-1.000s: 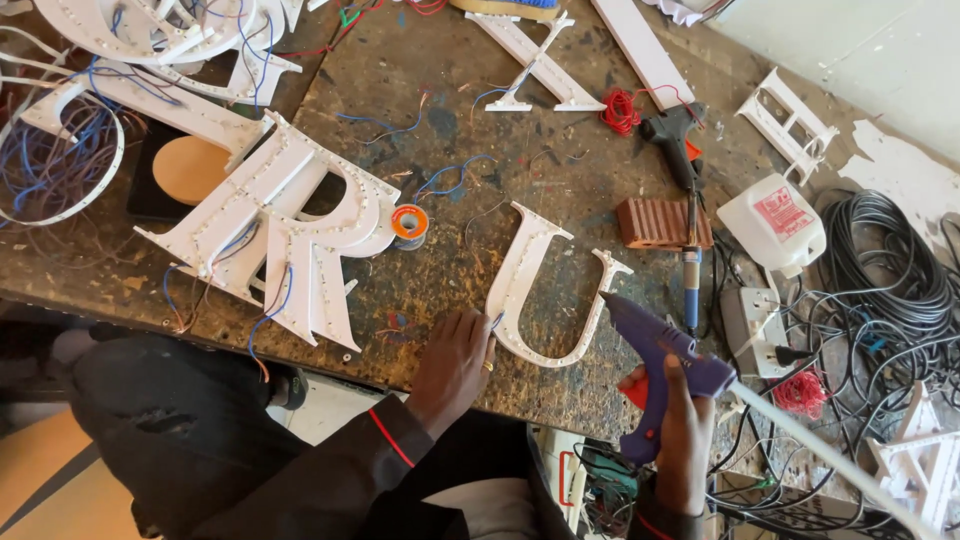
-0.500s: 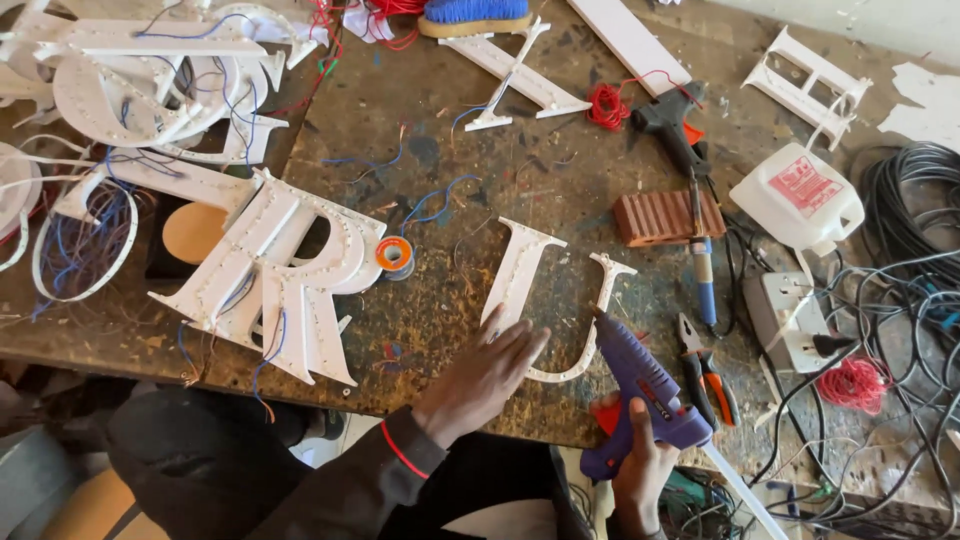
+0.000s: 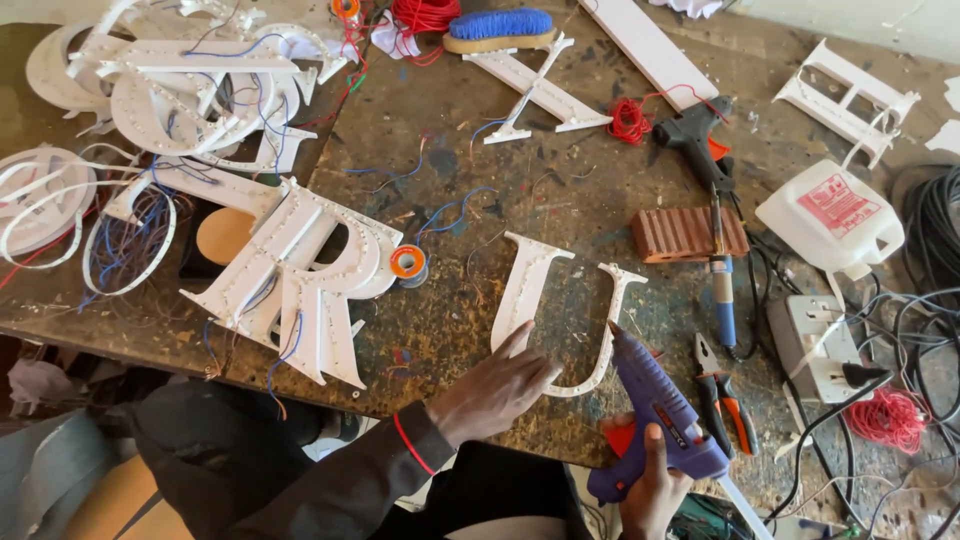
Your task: The person assembles white lighted letters on a workbench. They use a hot glue gun to attach components to the letters 'U' and 'X', then switch to soldering wires on the letter 'R' using a soldering iron and solder wire.
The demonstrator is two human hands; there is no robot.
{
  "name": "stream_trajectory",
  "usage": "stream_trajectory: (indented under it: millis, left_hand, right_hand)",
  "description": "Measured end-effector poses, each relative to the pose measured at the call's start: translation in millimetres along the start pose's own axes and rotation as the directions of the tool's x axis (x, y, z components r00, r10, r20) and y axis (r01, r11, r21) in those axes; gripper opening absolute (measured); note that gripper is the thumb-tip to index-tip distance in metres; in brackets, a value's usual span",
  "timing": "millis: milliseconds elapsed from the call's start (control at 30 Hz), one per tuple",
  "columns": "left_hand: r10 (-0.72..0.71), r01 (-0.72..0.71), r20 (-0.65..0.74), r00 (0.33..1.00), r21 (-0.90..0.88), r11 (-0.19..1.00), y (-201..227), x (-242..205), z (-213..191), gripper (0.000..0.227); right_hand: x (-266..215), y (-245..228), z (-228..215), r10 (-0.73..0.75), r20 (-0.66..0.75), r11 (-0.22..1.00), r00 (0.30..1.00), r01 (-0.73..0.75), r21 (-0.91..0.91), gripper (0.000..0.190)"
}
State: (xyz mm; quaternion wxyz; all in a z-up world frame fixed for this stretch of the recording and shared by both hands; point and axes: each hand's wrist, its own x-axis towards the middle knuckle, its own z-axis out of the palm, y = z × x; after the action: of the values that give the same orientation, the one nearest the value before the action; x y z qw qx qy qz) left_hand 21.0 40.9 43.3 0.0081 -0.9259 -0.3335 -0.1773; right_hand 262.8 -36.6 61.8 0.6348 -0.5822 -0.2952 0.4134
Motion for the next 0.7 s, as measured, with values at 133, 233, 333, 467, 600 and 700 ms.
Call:
stream_trajectory:
  millis: [133, 233, 333, 467, 600, 700]
  left_hand:
    - [0.045, -0.046, -0.013, 0.999, -0.111, 0.993, -2.7, -8.5, -2.9, 0.06]
    - [0.038, -0.044, -0.035, 0.999, -0.177, 0.983, -6.7, -11.8, -17.3, 0.062]
    - [0.009, -0.026, -0.083, 0.997, -0.213, 0.977, -10.7, -12.6, -36.5, 0.057]
    - [-0.01, -0.003, -0.124, 0.992, -0.099, 0.995, -19.1, -21.8, -59.3, 0.058]
    - [-0.107, 0.079, -0.174, 0.979, -0.16, 0.984, -47.5, -20.0, -111.2, 0.052]
    - [-0.195, 0.148, -0.269, 0.943, -0.185, 0.972, -95.6, -25.6, -155.3, 0.028]
  right_hand:
    - [1.4, 19.2, -11.4, -0.101, 0.013, 0.992, 0.995, 0.101, -0.071, 0.045]
    - [5.1, 34.2, -17.4, -0.12, 0.014, 0.989, 0.993, 0.118, 0.092, 0.046]
    - [3.6, 30.2, -15.5, -0.122, 0.005, 0.988, 0.993, 0.121, 0.096, 0.044]
    - [-3.4, 10.0, 1.3, -0.109, -0.047, 0.994, 0.993, 0.11, 0.014, 0.044]
    - [-7.0, 2.2, 4.5, -0.065, -0.052, 0.998, 0.997, 0.064, -0.015, 0.05]
    - [-8.9, -4.2, 2.0, -0.092, -0.013, 0.966, 0.996, 0.087, -0.246, 0.064]
